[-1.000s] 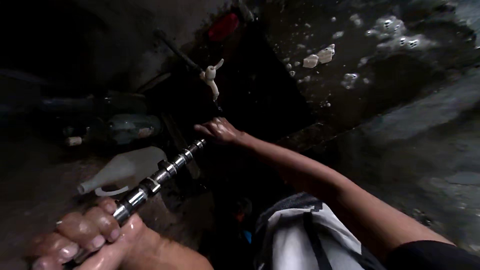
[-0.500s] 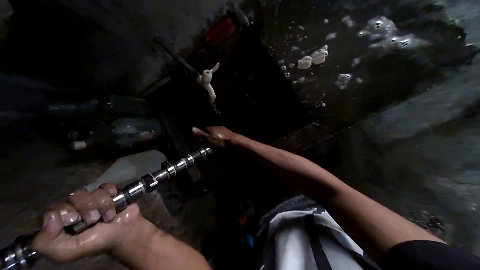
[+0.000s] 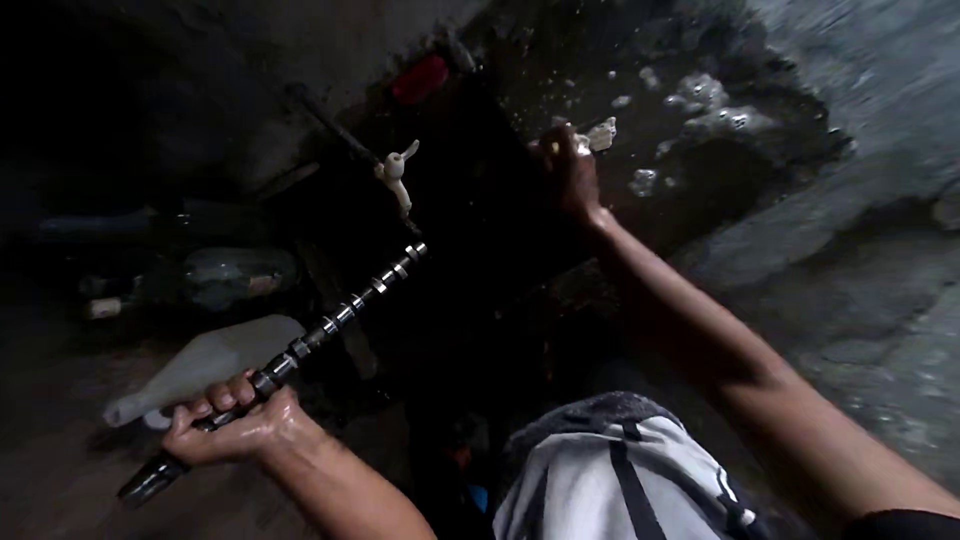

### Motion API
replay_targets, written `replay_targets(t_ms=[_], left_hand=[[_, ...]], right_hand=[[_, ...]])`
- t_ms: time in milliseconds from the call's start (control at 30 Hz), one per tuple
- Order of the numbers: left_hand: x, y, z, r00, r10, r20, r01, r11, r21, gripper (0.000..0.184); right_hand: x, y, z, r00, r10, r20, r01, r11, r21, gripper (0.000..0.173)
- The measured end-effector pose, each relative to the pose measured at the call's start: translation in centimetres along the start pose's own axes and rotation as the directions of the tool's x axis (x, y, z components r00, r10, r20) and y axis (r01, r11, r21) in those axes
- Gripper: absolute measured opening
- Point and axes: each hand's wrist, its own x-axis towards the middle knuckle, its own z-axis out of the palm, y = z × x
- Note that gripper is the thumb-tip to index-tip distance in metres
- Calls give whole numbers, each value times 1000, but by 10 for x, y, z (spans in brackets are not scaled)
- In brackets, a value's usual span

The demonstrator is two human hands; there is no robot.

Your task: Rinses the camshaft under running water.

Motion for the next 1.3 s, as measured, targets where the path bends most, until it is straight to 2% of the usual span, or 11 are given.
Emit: replay_targets(t_ms=[167,267,367,533,767,833,900,1033,1133,1200,1300], left_hand=[[-2,-56,-7,995,-70,-66,66,996,-57,47],[-6,-90,-18,985,-104,-137,94,992,-78,49],[-11,-112,-26,977,-101,-186,93,994,-51,51],[-13,-118,-44,963,-32,-267,24,999,-35,54],[-9,-120,-58,934,32,-356,-29,999,13,54],[-6,-121,-59,933,24,-359,-25,1000,3,55],[-2,-125,-59,934,0,-358,-11,1000,-29,54],[1,-139,-44,927,-136,-350,83,983,-162,57],[7,-154,-36,903,-267,-338,205,956,-208,55],[11,-170,-27,858,-382,-343,310,918,-246,49],[13,-203,-13,788,-549,-279,454,824,-340,39]], right_hand=[[35,29,-18,995,-95,-33,85,970,-228,45],[8,-5,40,987,-97,129,67,974,218,27],[-3,-27,127,893,-78,444,-257,721,644,23],[7,-79,212,755,-199,625,-488,467,738,21],[9,-121,257,773,-441,455,-30,692,721,24],[20,-113,257,614,-671,416,410,721,558,25],[35,-108,248,345,-721,601,667,639,384,61],[57,-104,212,246,-608,755,584,715,385,72],[69,-106,197,187,-448,874,649,725,233,37],[70,-80,193,230,-607,760,798,565,210,27],[80,-89,137,271,-393,879,819,574,4,28]])
